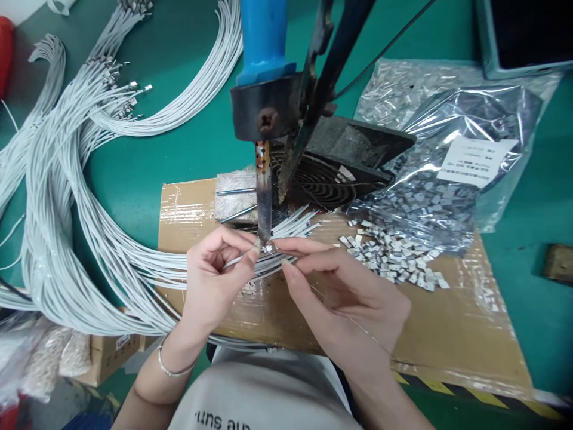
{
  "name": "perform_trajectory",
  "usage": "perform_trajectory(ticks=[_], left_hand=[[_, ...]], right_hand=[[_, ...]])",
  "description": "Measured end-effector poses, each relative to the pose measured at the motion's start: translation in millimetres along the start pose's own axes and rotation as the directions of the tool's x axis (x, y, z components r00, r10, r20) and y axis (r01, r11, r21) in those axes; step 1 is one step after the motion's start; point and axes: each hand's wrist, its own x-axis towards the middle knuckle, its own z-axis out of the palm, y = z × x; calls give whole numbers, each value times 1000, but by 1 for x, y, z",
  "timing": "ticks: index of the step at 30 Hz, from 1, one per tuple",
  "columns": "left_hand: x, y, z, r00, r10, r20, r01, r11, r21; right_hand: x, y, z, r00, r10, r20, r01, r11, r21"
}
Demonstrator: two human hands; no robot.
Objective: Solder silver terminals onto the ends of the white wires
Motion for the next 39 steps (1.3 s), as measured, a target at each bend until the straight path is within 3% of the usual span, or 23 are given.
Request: perform_trajectory(ticks=[9,24,39], left_hand=[[0,1,2,999,-24,-23,25,1000,8],[-4,6,6,994,95,-55,-89,990,106],[-3,3,4,996,75,-38,-71,993,92]], right_hand=[[0,-1,1,1000,10,-4,-10,1000,5],[1,0,2,1000,-1,-26,1,1000,0],[0,-1,2,998,68,-19,-68,998,19]])
